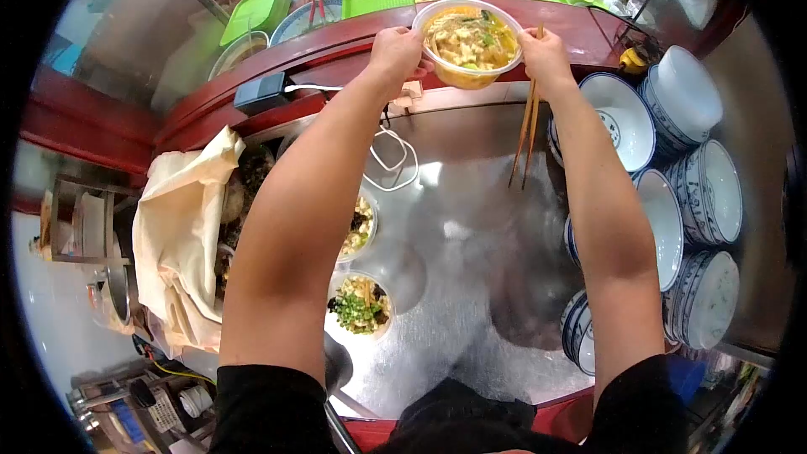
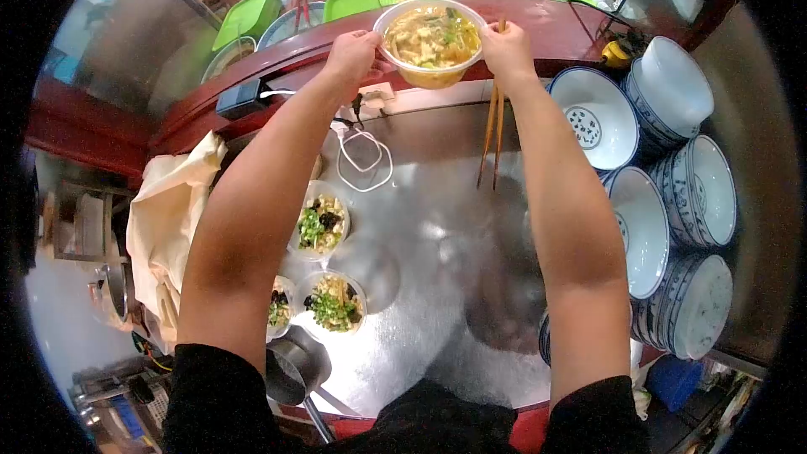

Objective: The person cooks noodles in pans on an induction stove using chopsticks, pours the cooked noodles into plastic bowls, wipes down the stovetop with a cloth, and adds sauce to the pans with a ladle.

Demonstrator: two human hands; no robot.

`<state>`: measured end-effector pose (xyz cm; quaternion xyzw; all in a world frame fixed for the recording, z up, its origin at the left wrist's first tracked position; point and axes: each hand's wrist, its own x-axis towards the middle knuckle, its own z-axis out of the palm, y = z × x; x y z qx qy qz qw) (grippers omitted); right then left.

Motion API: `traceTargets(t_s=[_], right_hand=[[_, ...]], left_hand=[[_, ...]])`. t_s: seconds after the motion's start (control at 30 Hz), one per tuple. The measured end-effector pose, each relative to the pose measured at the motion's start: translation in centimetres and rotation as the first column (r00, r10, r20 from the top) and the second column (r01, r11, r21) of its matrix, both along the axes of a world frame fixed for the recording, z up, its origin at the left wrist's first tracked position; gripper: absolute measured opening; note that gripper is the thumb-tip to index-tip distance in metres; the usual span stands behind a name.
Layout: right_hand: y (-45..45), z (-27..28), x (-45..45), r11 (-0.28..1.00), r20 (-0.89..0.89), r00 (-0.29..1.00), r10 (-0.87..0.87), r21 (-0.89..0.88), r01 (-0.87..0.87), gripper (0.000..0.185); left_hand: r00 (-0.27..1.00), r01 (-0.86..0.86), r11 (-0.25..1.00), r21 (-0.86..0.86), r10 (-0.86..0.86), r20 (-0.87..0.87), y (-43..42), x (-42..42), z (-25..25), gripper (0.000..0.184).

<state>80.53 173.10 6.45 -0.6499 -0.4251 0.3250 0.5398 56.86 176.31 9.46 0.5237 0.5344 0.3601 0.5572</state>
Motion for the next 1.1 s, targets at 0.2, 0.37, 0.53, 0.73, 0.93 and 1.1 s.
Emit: traceTargets(t_s=[0.2,0.37,0.53,0.73,0.93,1.1], right_hand=[[4.9,-1.9,1.2,0.986,-0.025,0.986,-0.164,0.017,0.164,0.021],[5.3,-2.4,0.5,0.958,-0.069,0.957,-0.280,0.047,0.284,0.027],[-5.9,-1.4,-5.6,0.960,-0.444,0.892,-0.080,0.208,0.190,0.032],[-29.5,-1.6,-16.5,0.996,-0.795,0.600,-0.093,-0.082,0.046,0.055],[-49.1,-4.4,-20.2,0.861,-0.935,0.286,-0.209,-0.315,-0.400,0.058],[-58.1,-5.0,-13.4,0.765,-0.885,0.463,0.058,-0.258,-0.590,0.048]], left_hand=[[0.960,-0.080,0.989,-0.128,0.111,0.256,0.9,1.7,-2.2,0.027],[0.975,0.063,0.979,-0.194,-0.020,0.219,-15.2,-1.9,-3.2,0.047],[0.950,0.142,0.862,-0.487,0.021,0.313,-36.4,-9.7,-7.3,0.039],[0.863,0.014,0.872,-0.489,0.237,0.446,-51.0,-11.7,-6.7,0.054],[0.743,-0.008,0.925,-0.381,0.261,0.617,-53.7,-9.2,-6.2,0.057],[0.598,-0.032,0.795,-0.606,0.501,0.626,-57.2,-7.0,-5.3,0.044]])
